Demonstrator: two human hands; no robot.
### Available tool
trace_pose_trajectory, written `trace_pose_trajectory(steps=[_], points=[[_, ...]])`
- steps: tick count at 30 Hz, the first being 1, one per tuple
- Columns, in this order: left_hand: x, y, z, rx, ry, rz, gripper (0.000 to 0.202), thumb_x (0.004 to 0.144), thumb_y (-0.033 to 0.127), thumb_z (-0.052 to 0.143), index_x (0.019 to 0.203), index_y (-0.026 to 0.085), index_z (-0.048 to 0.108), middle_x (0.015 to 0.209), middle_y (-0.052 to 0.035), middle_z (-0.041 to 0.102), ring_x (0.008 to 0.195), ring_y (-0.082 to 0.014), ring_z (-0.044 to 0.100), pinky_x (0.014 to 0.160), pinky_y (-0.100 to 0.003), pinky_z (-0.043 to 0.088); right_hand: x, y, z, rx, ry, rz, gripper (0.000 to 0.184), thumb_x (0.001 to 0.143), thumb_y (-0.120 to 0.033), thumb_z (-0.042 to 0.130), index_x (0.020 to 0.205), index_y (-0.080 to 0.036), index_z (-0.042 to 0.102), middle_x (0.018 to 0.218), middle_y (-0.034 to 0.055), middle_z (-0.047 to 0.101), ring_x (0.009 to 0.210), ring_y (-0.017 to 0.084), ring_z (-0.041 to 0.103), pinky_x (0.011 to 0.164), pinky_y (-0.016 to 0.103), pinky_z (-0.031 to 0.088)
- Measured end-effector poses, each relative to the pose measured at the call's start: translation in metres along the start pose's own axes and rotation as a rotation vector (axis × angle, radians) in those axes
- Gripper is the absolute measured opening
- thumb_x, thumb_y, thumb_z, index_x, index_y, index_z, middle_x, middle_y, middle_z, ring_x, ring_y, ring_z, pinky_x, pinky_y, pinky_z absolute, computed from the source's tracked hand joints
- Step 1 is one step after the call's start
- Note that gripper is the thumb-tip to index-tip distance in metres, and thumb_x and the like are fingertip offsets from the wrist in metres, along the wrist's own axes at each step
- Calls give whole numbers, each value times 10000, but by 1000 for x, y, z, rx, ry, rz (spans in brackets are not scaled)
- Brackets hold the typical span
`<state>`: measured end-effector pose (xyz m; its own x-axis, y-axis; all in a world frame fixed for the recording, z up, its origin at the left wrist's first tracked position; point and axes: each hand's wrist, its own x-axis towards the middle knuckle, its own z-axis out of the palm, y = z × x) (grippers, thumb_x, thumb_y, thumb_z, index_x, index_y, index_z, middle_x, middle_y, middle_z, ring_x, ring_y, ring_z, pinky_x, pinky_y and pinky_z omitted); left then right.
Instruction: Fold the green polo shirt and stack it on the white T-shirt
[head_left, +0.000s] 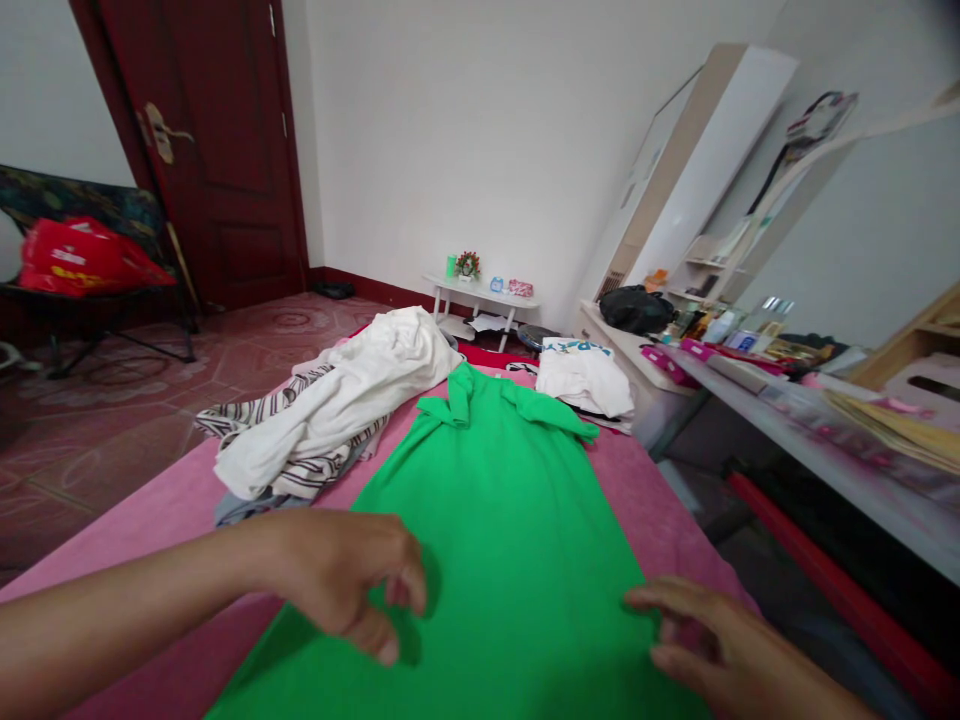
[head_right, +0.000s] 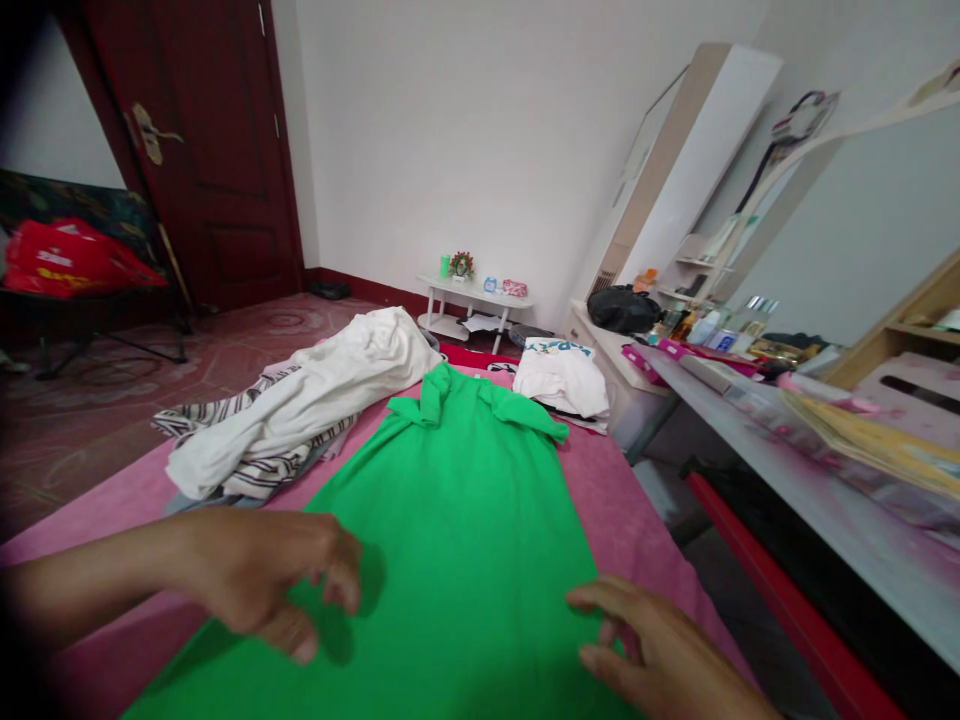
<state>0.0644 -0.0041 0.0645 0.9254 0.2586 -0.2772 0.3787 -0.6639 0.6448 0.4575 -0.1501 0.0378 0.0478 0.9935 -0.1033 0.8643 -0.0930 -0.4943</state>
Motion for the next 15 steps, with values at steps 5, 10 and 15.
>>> trace_pose_trajectory(steps=[5,10,15], points=[[113,-43,-16,179,368,-42,585,867,440,542,1374,160,457,1400,-158,461,1246,-278,482,1038,-368,388,114,-28,25,123,30,-200,321,773,-359,579,1016,-192,705,1079,97,677,965,233,636,843,348,511],[182,-89,-5,383,625,-219,612,923,520,382,1431,178,383,1526,-151,273,1413,-333,201,1136,-527,173,190,-12,67,-170,220,-257,460,815,-366,575,1243,-200,604,1367,121,515,1259,284,459,1063,464,344],[188,-96,-4,356,666,-208,630,920,583,302,1443,236,366,1540,-111,253,1424,-328,167,1125,-566,164,243,4,69,-213,190,-378,525,891,-443,467,1391,-285,437,1475,66,399,1361,267,342,1117,490,268]])
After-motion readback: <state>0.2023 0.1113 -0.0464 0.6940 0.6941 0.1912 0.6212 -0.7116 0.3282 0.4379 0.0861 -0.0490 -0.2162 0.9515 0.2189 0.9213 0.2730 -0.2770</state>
